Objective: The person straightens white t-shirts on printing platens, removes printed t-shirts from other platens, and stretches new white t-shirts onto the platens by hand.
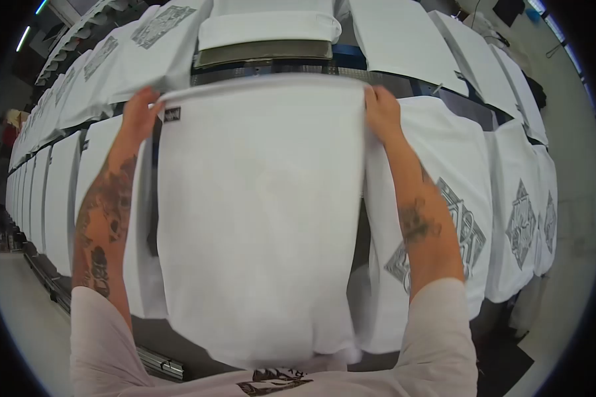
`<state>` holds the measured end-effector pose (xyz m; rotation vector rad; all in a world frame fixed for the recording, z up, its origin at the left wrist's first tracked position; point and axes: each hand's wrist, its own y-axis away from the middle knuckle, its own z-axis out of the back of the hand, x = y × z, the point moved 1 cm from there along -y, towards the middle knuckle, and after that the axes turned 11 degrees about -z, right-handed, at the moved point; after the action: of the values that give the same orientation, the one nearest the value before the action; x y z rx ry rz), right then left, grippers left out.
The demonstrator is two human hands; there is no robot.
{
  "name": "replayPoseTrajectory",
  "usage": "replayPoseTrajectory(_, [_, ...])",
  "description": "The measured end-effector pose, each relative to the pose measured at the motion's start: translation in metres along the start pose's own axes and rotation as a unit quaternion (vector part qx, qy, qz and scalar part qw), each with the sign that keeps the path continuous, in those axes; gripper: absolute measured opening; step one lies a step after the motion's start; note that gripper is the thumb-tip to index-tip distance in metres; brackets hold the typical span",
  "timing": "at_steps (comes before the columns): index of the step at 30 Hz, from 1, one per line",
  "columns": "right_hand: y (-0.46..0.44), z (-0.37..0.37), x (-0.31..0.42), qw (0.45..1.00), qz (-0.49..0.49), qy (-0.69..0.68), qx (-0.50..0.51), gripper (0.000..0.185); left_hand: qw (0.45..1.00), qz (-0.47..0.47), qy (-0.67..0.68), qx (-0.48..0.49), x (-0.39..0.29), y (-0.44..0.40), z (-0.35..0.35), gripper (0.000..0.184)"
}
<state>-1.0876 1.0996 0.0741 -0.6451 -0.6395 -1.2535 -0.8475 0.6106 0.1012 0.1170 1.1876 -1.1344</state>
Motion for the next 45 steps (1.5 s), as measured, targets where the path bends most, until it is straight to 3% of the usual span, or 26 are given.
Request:
replayPoseTrajectory(1, [-0.028,-0.017,0.004,0.999,-0.022,-0.024,0.016,0.039,0.912,0.179,0.355,-0.105,-0.001,-0.021,-0.023,0.043])
replayPoseTrajectory(3, [-0.064,-0.049,0.005,0.999,0.025,0.023,-0.01,0.04,0.954,0.168,0.238,-0.074,0.011,-0.042,-0.047,0.052])
replayPoseTrajectory(6, [-0.076,-0.086,-0.016,0.998,-0.038,0.042,0.011,0.041,0.974,0.197,-0.11,-0.021,0.018,-0.018,-0.064,0.038])
replayPoseTrajectory(7, [-0.07,-0.087,-0.02,0.997,-0.059,0.038,0.003,0.043,0.958,0.091,-0.271,-0.025,0.026,-0.008,-0.063,0.032])
replayPoseTrajectory(8, [-0.071,-0.084,-0.02,0.998,-0.058,0.037,0.005,0.043,0.95,0.145,-0.277,-0.005,0.035,-0.001,-0.061,0.034])
replayPoseTrajectory(9, [-0.068,-0.074,-0.007,0.981,-0.164,-0.028,0.104,0.04,0.939,0.198,-0.282,0.013,0.023,0.005,-0.061,0.037])
replayPoseTrajectory(10, [-0.061,-0.07,0.002,0.937,-0.27,-0.088,0.203,0.037,0.93,0.316,-0.184,0.036,0.024,0.007,-0.057,0.039])
replayPoseTrajectory(11, [-0.054,-0.067,0.004,0.936,-0.272,-0.089,0.206,0.037,0.929,0.318,-0.187,0.037,0.031,0.007,-0.055,0.039])
replayPoseTrajectory(13, [-0.048,-0.068,0.012,0.898,-0.21,-0.167,0.348,0.033,0.931,0.36,0.055,0.04,0.044,0.006,-0.053,0.037])
replayPoseTrajectory(16, [-0.067,-0.071,0.016,0.966,-0.075,-0.164,0.187,0.028,0.96,0.277,-0.006,-0.047,0.051,-0.024,-0.064,0.035])
replayPoseTrajectory(17, [-0.072,-0.072,0.017,0.968,-0.081,-0.184,0.15,0.03,0.956,0.278,-0.068,-0.066,0.049,-0.033,-0.07,0.034])
replayPoseTrajectory(19, [-0.075,-0.087,0.004,0.977,-0.096,-0.125,0.144,0.03,0.94,0.277,-0.198,-0.035,0.038,-0.037,-0.084,0.034])
replayPoseTrajectory(20, [-0.078,-0.092,-0.002,0.984,-0.105,-0.067,0.131,0.031,0.922,0.225,-0.313,0.037,0.035,-0.033,-0.091,0.037])
replayPoseTrajectory(21, [-0.08,-0.092,-0.002,0.989,-0.076,-0.014,0.125,0.032,0.922,0.227,-0.312,0.041,0.037,-0.032,-0.095,0.037])
replayPoseTrajectory(23, [-0.078,-0.1,-0.01,0.979,-0.121,-0.023,0.16,0.033,0.895,0.169,-0.403,0.091,0.034,-0.034,-0.097,0.04])
replayPoseTrajectory(25, [-0.073,-0.11,-0.019,0.967,-0.154,-0.035,0.198,0.034,0.904,0.066,-0.42,0.041,0.038,-0.017,-0.088,0.043])
replayPoseTrajectory(26, [-0.069,-0.114,-0.028,0.944,-0.214,-0.133,0.212,0.037,0.897,-0.001,-0.442,0.025,0.047,-0.005,-0.081,0.044])
replayPoseTrajectory(30, [-0.011,-0.078,-0.005,0.859,-0.308,-0.351,0.208,0.033,0.938,0.008,-0.337,0.081,-0.007,0.101,-0.045,0.04])
replayPoseTrajectory(32, [0.036,-0.058,-0.021,0.911,-0.217,-0.26,0.235,0.034,0.956,-0.041,-0.274,0.093,-0.05,0.172,-0.014,0.034])
replayPoseTrajectory(34, [0.119,-0.024,-0.011,0.96,-0.152,-0.15,0.181,0.039,0.968,0.005,-0.224,0.11,-0.087,0.244,0.02,0.034])
replayPoseTrajectory(37, [0.25,0.009,-0.026,0.932,-0.188,-0.194,0.244,0.047,0.971,0.179,-0.13,0.095,-0.11,0.371,0.072,0.031])
replayPoseTrajectory(39, [0.344,0.034,-0.034,0.908,-0.28,-0.18,0.253,0.048,0.926,0.364,-0.025,0.098,-0.093,0.47,0.11,0.048])
replayPoseTrajectory(40, [0.383,0.043,-0.036,0.897,-0.321,-0.18,0.244,0.046,0.926,0.361,-0.017,0.106,-0.105,0.496,0.121,0.048])
replayPoseTrajectory(42, [0.456,0.063,-0.042,0.904,-0.341,-0.17,0.194,0.048,0.753,0.621,0.205,0.073,-0.132,0.54,0.139,0.07])
replayPoseTrajectory(44, [0.517,0.075,-0.042,0.859,-0.454,-0.173,0.163,0.054,0.651,0.624,0.42,0.103,-0.155,0.547,0.143,0.084])
replayPoseTrajectory(45, [0.54,0.076,-0.041,0.809,-0.521,-0.224,0.156,0.056,0.656,0.59,0.466,0.064,-0.169,0.542,0.138,0.073])
